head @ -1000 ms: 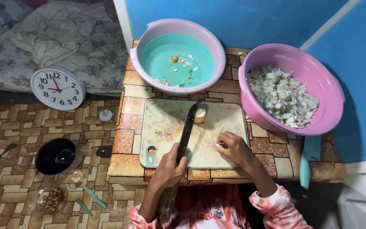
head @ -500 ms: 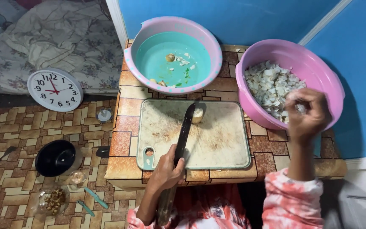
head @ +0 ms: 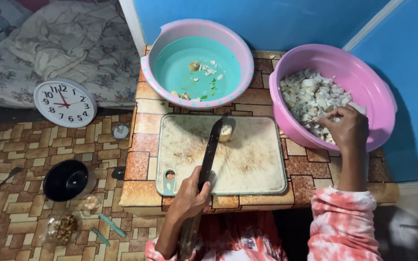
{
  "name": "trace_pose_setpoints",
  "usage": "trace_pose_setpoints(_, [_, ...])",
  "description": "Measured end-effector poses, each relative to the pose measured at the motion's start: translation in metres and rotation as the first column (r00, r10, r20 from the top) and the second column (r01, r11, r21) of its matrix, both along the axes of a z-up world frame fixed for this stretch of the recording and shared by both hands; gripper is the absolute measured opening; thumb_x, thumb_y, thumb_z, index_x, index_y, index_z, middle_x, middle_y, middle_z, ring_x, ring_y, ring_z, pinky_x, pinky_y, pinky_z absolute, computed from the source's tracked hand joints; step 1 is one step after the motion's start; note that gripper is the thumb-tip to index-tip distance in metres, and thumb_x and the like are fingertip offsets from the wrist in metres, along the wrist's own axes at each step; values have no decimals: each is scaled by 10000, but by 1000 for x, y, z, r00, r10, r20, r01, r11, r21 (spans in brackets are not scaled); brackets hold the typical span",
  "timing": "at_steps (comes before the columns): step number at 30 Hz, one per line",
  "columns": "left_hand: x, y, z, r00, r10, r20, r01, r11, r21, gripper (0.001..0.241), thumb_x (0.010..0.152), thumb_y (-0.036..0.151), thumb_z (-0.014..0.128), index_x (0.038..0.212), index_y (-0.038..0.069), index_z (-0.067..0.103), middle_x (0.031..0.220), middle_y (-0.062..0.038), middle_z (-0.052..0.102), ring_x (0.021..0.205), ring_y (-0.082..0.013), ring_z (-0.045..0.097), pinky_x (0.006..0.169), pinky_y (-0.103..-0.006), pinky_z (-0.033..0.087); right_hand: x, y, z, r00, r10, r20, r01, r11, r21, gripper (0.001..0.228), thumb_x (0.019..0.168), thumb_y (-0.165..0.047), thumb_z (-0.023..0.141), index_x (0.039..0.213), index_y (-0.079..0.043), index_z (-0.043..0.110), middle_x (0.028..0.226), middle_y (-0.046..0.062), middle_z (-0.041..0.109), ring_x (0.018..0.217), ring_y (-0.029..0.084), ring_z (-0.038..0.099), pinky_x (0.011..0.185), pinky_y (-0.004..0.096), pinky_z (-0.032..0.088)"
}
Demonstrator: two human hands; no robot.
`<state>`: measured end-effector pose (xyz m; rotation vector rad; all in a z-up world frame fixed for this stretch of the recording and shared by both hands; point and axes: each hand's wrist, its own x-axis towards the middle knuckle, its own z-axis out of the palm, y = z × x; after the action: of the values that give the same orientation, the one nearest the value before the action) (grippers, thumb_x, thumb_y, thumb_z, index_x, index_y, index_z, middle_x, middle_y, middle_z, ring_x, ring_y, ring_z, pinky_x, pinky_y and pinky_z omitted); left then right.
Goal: Peeling and slicing garlic cloves on a cutting board using a knife.
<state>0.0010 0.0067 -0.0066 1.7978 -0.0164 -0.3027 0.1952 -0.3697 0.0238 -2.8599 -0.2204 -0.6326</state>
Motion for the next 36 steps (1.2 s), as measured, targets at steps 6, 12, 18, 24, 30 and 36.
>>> trace_pose_setpoints(6, [-1, -1, 3, 1000, 22, 0, -22, 1000, 13, 222, 881, 155, 375, 1079, 70, 431, 507, -39, 513, 323, -150, 512, 302, -299, 439, -6, 8, 7, 956, 168, 239, -194, 977, 88, 57, 824, 62, 711, 858, 22, 689, 864, 137, 676, 769, 241, 623, 683, 347, 515])
trace_pose_setpoints(12, [0, -1, 8, 1000, 14, -25, -14, 1000, -3, 244, 883, 154, 380, 1109, 80, 434, 510, -40, 531, 335, -147, 522, 320, -288, 470, -48, 52, 18, 820, 296, 490, -401, 908, 123, 200, 967, -27, 594, 775, 18, 560, 805, 153, 607, 718, 266, 571, 637, 346, 467])
trace_pose_setpoints(18, [2, 3, -33, 992, 12, 128, -27, 992, 120, 312, 884, 209, 448, 1172, 91, 447, 625, -32, 488, 496, -155, 454, 482, -294, 358, -90, 103, -1, 811, 565, 153, -586, 782, 215, 24, 871, -39, 579, 873, -31, 601, 931, 88, 622, 856, 205, 615, 791, 296, 506])
trace_pose_setpoints(24, [1, 0, -13, 999, 44, 23, -47, 990, 135, 302, 876, 226, 447, 1145, 100, 496, 598, -27, 476, 491, -129, 390, 488, -291, 324, -99, 121, -39, 825, 564, -48, -495, 760, 420, 126, 806, -77, 643, 911, -6, 640, 948, 120, 627, 790, 199, 638, 685, 238, 597])
trace_pose_setpoints(30, [0, 1, -62, 965, 14, 260, -20, 1000, 18, 261, 909, 180, 427, 1132, 48, 452, 492, 1, 492, 326, -94, 458, 277, -228, 354, -81, 175, -17, 867, 375, -328, -225, 882, 414, 491, 798, -354, 605, 1219, -137, 480, 1293, 60, 440, 838, 197, 654, 403, 191, 520])
trace_pose_setpoints(36, [-3, -2, -43, 983, 56, 177, -66, 996, 52, 262, 905, 191, 411, 1139, 78, 452, 517, -11, 481, 373, -119, 468, 352, -262, 364, -28, 207, -79, 816, 485, -314, -392, 864, 315, 623, 714, -495, 696, 1104, -78, 445, 1048, 107, 442, 821, 226, 541, 561, 331, 551])
